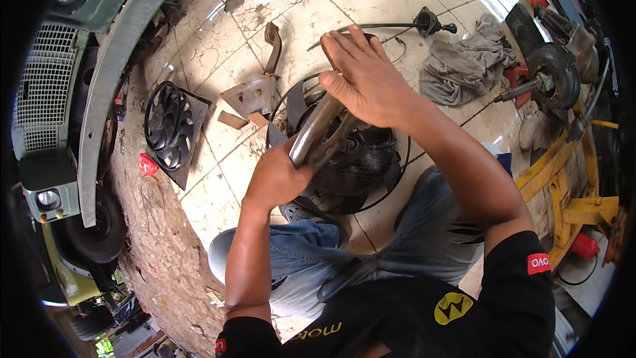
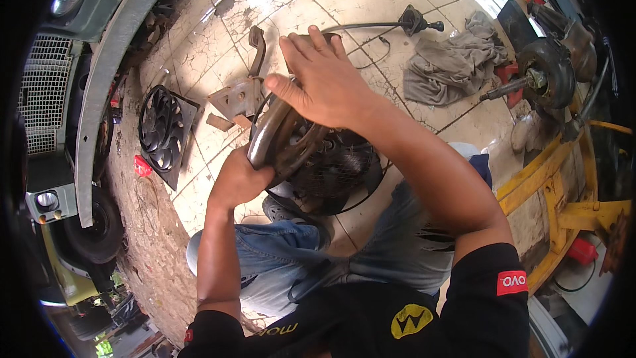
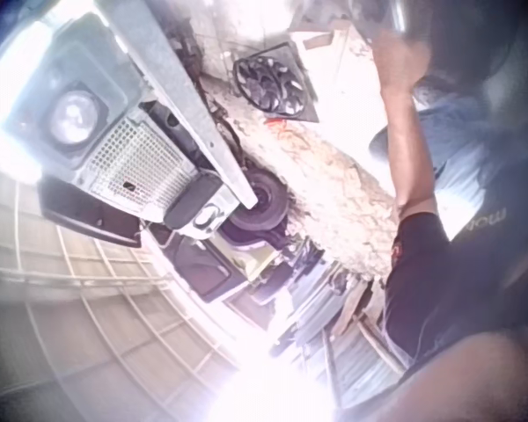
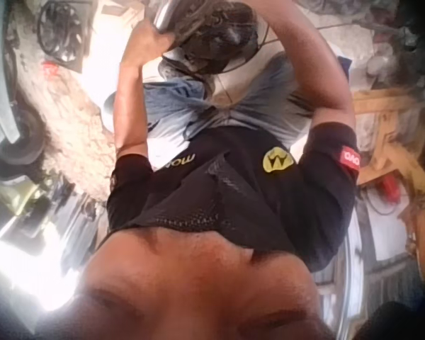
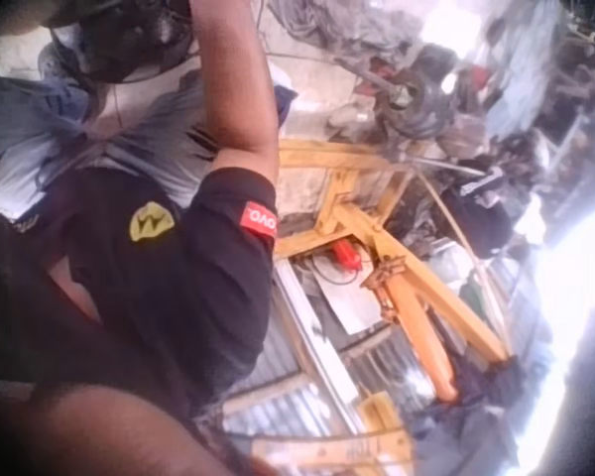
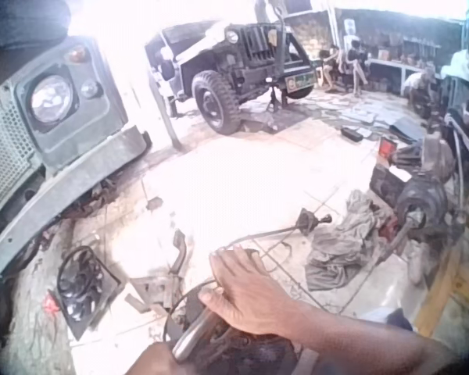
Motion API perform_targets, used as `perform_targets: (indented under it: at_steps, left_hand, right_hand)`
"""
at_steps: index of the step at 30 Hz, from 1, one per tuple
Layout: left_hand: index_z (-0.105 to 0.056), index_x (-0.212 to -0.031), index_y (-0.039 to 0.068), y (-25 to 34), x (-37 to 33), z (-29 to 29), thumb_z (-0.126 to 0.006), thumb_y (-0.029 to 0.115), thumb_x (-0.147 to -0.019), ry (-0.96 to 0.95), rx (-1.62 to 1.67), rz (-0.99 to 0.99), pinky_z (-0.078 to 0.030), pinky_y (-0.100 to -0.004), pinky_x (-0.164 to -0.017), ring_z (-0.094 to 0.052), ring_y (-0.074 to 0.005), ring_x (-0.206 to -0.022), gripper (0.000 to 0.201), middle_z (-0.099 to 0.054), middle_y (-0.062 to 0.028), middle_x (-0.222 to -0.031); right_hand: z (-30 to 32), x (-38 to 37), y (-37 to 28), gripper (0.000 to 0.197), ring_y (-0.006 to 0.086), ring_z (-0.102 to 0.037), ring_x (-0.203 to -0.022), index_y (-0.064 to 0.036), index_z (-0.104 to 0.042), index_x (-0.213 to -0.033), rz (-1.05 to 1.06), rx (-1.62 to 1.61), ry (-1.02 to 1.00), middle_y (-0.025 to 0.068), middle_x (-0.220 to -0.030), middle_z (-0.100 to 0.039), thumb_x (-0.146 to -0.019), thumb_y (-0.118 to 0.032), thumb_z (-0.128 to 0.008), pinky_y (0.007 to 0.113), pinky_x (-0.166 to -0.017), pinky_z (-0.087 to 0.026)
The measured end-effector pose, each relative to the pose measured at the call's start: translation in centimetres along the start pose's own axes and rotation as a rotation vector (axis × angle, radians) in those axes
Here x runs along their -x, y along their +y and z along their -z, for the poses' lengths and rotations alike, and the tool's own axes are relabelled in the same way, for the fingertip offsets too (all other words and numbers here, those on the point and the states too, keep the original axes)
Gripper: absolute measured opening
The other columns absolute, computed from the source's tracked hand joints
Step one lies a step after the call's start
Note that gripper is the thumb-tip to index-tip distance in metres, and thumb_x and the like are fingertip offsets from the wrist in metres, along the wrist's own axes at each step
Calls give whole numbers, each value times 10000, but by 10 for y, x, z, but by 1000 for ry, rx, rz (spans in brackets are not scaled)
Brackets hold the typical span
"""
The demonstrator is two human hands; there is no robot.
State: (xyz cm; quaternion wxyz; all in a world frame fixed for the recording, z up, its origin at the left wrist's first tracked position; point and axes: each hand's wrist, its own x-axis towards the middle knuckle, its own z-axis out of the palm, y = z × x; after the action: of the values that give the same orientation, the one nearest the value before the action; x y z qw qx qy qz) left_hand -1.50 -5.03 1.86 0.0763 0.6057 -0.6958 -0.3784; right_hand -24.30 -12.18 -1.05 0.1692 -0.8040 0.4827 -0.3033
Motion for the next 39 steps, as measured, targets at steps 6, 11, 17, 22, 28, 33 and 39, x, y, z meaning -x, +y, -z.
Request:
perform_targets:
  at_steps: [6,11,17,22,28,33,39]
  left_hand:
    - [-676,-1231,97,-29,-1,-5,-696,142,-772,-52,98,-76,-540,-483,-852,-676,-442,-978,461,-710,-263,-994]
    - [-678,-1159,55,3,-3,1,-673,134,-777,-8,-22,-2,-540,-491,-832,-668,-452,-964,390,-697,-279,-973]
    - [-679,-1155,52,6,-5,3,-659,160,-779,-11,-29,8,-539,-491,-826,-665,-461,-961,392,-699,-275,-980]
    - [-674,-1175,54,-3,-6,-1,-662,166,-776,-3,-16,-111,-536,-496,-833,-665,-464,-949,414,-698,-276,-971]
    - [-666,-1197,68,14,-8,2,-669,127,-771,17,-63,-8,-537,-499,-841,-661,-460,-963,430,-700,-268,-957]
    - [-662,-1199,68,-11,-8,-1,-695,167,-773,-36,-8,-98,-536,-500,-837,-662,-456,-956,438,-702,-267,-962]
    - [-656,-1241,80,9,-8,1,-658,157,-774,-5,-62,-47,-536,-512,-831,-656,-469,-949,473,-693,-286,-966]
  right_hand:
    - [0,16,-38,958,391,-149,-1553,-17,-290,-1579,272,110,-133,215,-1632,-299,-982,-764,-225,558,-1249,-107]
    - [7,7,-21,975,387,-161,-1551,-13,-298,-1575,53,80,-44,213,-1626,-311,-973,-776,-231,574,-1245,-105]
    - [4,9,-15,947,396,-155,-1552,-11,-306,-1572,147,65,-58,221,-1616,-329,-983,-751,-257,575,-1244,-107]
    - [0,18,-33,950,381,-171,-1552,-9,-314,-1569,178,182,-19,203,-1598,-373,-983,-753,-243,564,-1248,-100]
    - [11,5,-18,965,406,-204,-1532,-5,-316,-1560,65,121,-42,217,-1595,-357,-975,-768,-236,623,-1220,-124]
    - [-8,25,-43,977,431,-244,-1509,13,-390,-1513,341,149,-12,226,-1534,-431,-964,-781,-240,631,-1208,-166]
    - [1,10,-22,917,419,-217,-1523,2,-425,-1496,194,150,57,227,-1542,-423,-990,-743,-245,629,-1212,-150]
